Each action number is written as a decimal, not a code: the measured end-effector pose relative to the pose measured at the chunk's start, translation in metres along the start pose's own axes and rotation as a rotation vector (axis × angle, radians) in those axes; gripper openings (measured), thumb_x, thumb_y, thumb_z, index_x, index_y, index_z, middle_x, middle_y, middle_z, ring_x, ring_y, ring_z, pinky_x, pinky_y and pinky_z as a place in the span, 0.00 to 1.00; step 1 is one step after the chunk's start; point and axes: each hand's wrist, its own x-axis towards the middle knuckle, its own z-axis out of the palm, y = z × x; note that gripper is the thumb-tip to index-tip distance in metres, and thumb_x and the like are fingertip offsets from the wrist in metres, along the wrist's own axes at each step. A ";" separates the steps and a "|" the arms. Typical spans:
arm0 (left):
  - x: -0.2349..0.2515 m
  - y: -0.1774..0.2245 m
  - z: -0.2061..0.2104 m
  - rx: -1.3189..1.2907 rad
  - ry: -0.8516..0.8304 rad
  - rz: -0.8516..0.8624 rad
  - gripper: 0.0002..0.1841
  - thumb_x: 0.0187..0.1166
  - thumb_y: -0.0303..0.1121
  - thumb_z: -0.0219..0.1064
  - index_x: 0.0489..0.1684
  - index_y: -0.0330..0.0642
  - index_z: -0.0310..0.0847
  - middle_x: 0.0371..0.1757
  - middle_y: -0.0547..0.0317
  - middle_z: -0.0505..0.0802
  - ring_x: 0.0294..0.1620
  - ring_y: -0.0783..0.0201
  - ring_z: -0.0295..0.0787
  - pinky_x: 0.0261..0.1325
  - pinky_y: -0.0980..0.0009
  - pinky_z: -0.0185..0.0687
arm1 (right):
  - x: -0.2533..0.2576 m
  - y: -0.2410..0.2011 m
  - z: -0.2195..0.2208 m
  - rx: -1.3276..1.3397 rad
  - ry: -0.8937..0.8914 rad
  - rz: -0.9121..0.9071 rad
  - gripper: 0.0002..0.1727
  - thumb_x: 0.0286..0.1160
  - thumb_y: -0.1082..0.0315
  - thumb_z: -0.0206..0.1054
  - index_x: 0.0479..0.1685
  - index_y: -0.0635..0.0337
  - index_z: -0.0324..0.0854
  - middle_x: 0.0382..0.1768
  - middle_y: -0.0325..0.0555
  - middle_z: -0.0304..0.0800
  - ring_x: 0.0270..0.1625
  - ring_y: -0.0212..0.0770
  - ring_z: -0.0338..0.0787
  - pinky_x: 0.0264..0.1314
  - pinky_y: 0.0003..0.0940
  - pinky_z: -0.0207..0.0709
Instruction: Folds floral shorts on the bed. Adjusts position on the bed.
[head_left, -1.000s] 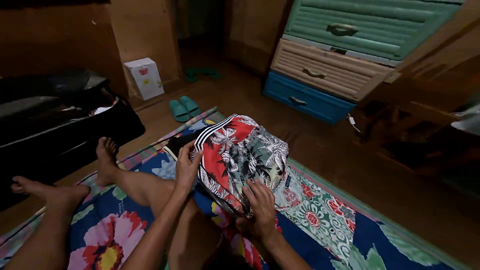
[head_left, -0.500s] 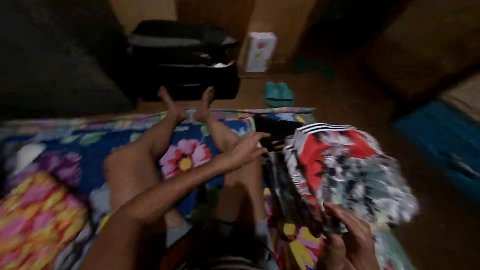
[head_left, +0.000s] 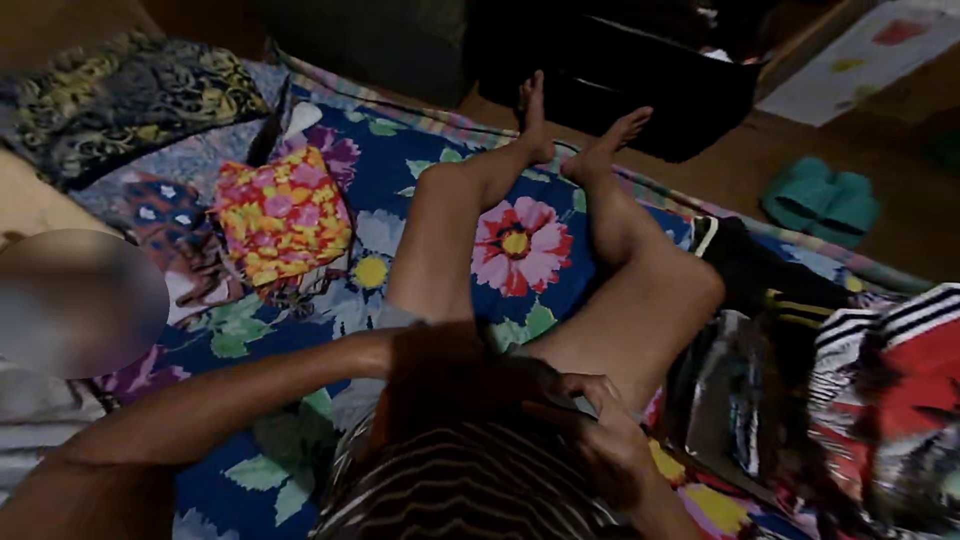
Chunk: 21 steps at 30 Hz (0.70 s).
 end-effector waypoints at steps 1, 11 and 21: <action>0.005 0.025 -0.002 0.060 -0.066 -0.087 0.16 0.68 0.28 0.76 0.53 0.34 0.86 0.48 0.41 0.92 0.51 0.46 0.91 0.54 0.46 0.85 | 0.001 -0.004 0.002 -0.035 -0.013 -0.019 0.13 0.88 0.60 0.56 0.55 0.35 0.88 0.54 0.42 0.83 0.63 0.36 0.80 0.69 0.26 0.72; 0.012 0.083 0.009 -0.054 -0.044 -0.143 0.19 0.79 0.39 0.71 0.55 0.30 0.80 0.38 0.40 0.90 0.39 0.45 0.88 0.43 0.46 0.82 | -0.012 -0.023 0.004 -0.277 -0.101 -0.085 0.12 0.86 0.58 0.60 0.59 0.27 0.84 0.74 0.47 0.80 0.77 0.46 0.77 0.75 0.41 0.70; 0.023 0.090 0.014 0.135 -0.071 -0.141 0.22 0.83 0.41 0.67 0.60 0.28 0.78 0.50 0.35 0.88 0.51 0.38 0.89 0.50 0.42 0.82 | -0.020 -0.028 0.001 -0.194 -0.177 -0.016 0.12 0.85 0.57 0.61 0.55 0.27 0.88 0.80 0.55 0.74 0.85 0.53 0.69 0.83 0.48 0.66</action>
